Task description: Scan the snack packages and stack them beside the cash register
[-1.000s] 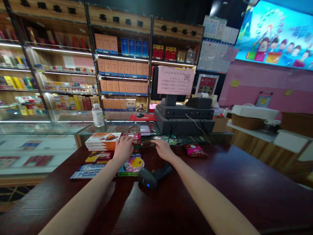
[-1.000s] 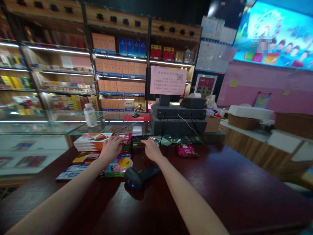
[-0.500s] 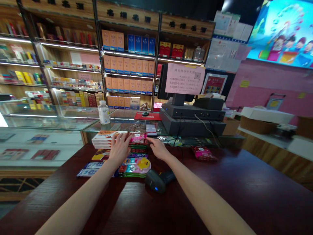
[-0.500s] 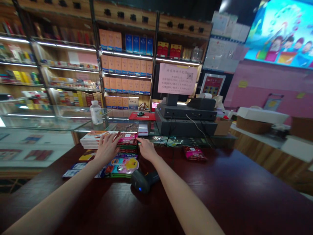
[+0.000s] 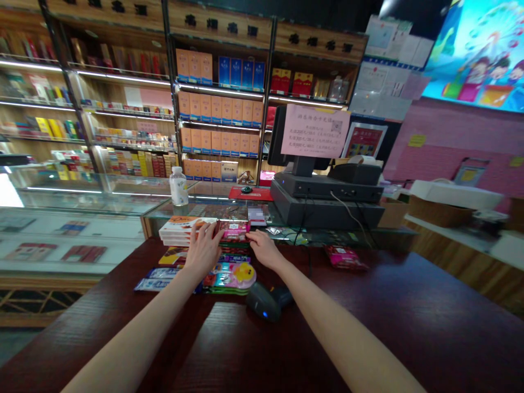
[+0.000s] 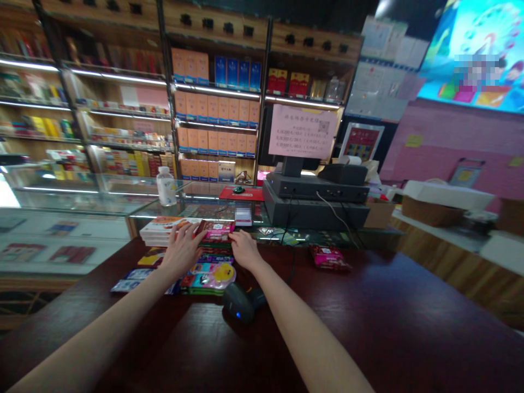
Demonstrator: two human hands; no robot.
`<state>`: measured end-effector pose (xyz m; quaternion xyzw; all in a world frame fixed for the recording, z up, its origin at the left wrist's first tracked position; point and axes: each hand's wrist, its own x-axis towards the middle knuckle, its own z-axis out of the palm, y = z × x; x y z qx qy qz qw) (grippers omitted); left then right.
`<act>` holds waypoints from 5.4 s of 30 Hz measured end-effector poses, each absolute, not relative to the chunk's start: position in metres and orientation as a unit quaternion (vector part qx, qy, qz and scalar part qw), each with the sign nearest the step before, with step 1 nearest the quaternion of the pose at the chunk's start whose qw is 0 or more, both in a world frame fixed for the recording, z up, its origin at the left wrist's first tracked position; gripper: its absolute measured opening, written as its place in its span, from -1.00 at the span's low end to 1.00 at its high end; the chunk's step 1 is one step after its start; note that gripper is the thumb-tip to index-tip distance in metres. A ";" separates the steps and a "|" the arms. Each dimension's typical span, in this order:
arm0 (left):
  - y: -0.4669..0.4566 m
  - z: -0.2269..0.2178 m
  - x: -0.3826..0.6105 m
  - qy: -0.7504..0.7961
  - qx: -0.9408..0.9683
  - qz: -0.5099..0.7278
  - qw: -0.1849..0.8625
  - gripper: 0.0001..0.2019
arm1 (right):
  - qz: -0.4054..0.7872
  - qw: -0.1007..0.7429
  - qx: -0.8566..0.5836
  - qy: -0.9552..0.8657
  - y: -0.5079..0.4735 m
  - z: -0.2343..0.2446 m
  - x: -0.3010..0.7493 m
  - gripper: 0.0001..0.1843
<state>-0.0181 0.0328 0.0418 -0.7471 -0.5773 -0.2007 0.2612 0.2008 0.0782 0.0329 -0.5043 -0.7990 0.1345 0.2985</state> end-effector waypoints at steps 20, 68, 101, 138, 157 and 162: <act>0.016 0.044 0.007 -0.601 -0.744 -0.210 0.204 -0.45 | 0.324 0.428 -0.437 -0.722 0.048 0.027 0.222 -0.48; 0.004 0.018 0.035 -0.462 -0.768 -0.405 0.178 -0.65 | 0.030 0.560 -0.379 -0.736 0.011 0.004 0.294 -0.72; 0.006 0.027 0.050 -0.466 -0.755 -0.414 0.203 -0.09 | 0.336 0.668 -0.374 -0.549 0.014 0.021 0.267 -0.80; 0.004 0.027 0.015 -0.499 -0.756 -0.356 0.232 -0.17 | 0.370 0.498 -0.387 -0.682 0.015 0.011 0.289 -0.49; -0.002 0.021 0.009 -0.491 -0.736 -0.377 0.275 -0.20 | 0.176 0.185 -0.360 -0.897 -0.026 0.011 0.328 -0.13; -0.002 0.021 0.007 -0.491 -0.730 -0.389 0.272 -0.15 | 0.150 0.197 -0.340 -0.907 -0.025 0.006 0.322 -0.15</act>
